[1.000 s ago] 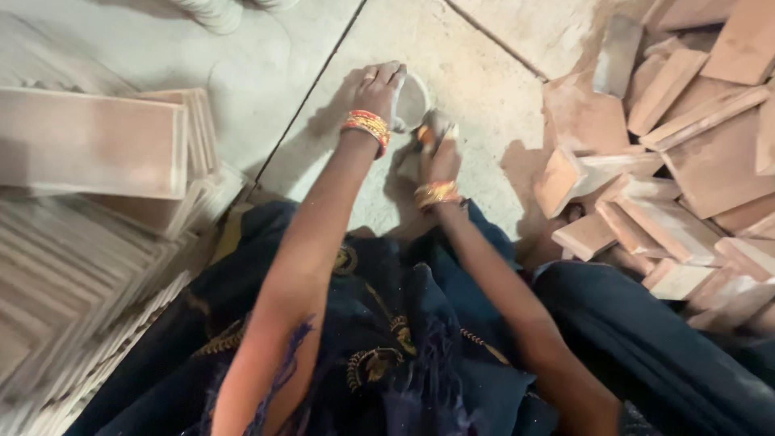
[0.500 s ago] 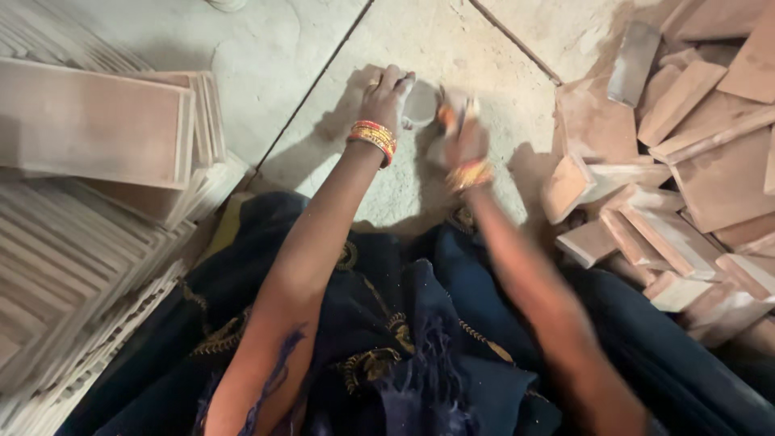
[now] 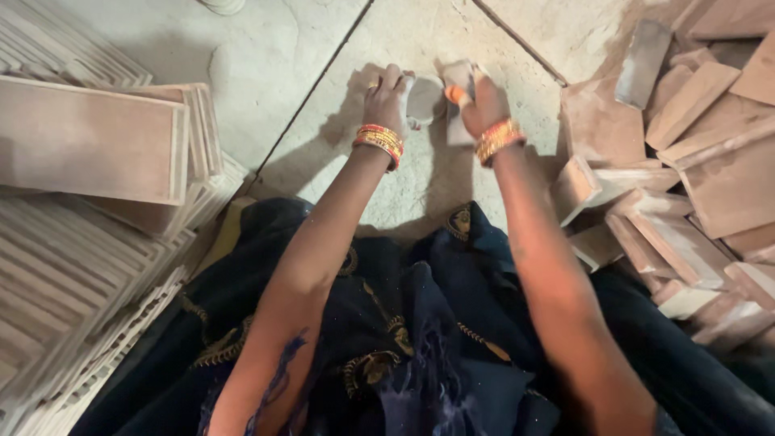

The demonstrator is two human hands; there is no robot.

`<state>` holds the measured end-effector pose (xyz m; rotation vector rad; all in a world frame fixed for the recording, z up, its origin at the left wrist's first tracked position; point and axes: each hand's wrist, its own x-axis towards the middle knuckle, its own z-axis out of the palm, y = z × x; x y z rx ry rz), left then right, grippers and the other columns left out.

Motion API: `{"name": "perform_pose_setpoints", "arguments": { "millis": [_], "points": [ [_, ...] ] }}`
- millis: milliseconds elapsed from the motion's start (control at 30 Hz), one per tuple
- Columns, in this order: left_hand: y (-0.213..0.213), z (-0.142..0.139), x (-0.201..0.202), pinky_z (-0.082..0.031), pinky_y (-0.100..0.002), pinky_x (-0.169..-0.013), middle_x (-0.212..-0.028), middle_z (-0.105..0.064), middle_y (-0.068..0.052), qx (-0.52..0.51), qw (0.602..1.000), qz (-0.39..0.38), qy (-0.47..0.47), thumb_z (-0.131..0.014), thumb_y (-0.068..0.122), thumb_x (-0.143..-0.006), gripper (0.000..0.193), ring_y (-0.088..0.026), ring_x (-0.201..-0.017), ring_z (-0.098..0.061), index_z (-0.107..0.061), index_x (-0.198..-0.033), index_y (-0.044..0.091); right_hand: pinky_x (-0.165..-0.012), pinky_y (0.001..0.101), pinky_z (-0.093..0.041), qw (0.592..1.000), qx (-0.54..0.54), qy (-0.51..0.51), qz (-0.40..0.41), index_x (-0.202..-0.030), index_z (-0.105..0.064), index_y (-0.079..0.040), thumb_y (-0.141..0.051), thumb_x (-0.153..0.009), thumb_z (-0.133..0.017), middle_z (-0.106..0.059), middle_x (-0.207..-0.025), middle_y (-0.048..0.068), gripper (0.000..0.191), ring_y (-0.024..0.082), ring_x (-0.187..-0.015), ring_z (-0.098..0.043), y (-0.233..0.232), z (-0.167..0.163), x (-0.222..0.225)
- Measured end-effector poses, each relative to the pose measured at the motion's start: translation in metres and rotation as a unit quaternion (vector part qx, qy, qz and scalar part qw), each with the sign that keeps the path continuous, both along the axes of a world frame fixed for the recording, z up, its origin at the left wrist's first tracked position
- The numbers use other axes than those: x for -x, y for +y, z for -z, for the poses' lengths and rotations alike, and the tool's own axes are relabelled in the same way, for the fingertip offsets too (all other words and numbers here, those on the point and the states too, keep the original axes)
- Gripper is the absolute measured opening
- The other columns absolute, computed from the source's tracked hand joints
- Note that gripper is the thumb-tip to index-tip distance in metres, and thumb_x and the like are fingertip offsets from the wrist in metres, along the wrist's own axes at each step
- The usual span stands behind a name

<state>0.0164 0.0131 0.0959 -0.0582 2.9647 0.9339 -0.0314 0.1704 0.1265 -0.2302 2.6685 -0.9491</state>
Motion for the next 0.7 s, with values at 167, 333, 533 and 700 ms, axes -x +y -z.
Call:
{"name": "perform_pose_setpoints", "arguments": {
  "millis": [167, 333, 533, 700],
  "points": [
    [0.005, -0.005, 0.000, -0.050, -0.047, -0.094, -0.123, -0.057, -0.012, -0.006, 1.000, -0.016, -0.019, -0.096, 0.015, -0.058, 0.082, -0.033, -0.113, -0.059, -0.063, -0.132, 0.010, -0.068, 0.0562, -0.052, 0.990, -0.039, 0.129, -0.033, -0.100, -0.064, 0.004, -0.019, -0.092, -0.070, -0.070, -0.088, 0.029, 0.026, 0.050, -0.080, -0.066, -0.006, -0.006, 0.004],
    [0.000, -0.016, 0.010, -0.052, -0.046, -0.094, -0.113, -0.067, -0.016, -0.026, 0.997, 0.024, 0.068, -0.095, 0.010, -0.043, 0.077, -0.036, -0.109, -0.062, -0.066, -0.115, 0.005, -0.063, 0.0592, -0.047, 0.956, 0.019, 0.087, 0.280, -0.124, -0.055, 0.006, -0.017, -0.093, -0.062, -0.066, -0.084, 0.034, 0.039, 0.055, -0.078, -0.062, -0.043, 0.002, -0.081],
    [0.004, -0.020, 0.010, -0.059, -0.044, -0.059, -0.093, -0.069, -0.019, -0.466, 0.780, -0.344, -0.235, -0.059, 0.024, -0.093, 0.033, -0.041, -0.073, -0.073, -0.064, -0.111, -0.003, -0.068, 0.0562, -0.050, 0.960, -0.013, 0.054, 0.276, -0.101, -0.062, 0.003, -0.029, -0.098, -0.072, -0.069, -0.088, 0.031, 0.034, 0.052, -0.082, -0.066, -0.032, -0.003, -0.055],
    [0.016, -0.024, 0.006, -0.060, -0.040, -0.055, -0.099, -0.068, -0.020, -0.450, 0.780, -0.387, -0.198, -0.050, 0.034, -0.102, 0.041, -0.034, -0.076, -0.074, -0.062, -0.109, -0.004, -0.062, 0.0545, -0.051, 0.995, 0.066, 0.054, 0.053, -0.103, -0.062, 0.004, -0.034, -0.091, -0.074, -0.069, -0.084, 0.030, 0.042, 0.050, -0.077, -0.066, -0.005, -0.023, -0.012]
  ]
}}
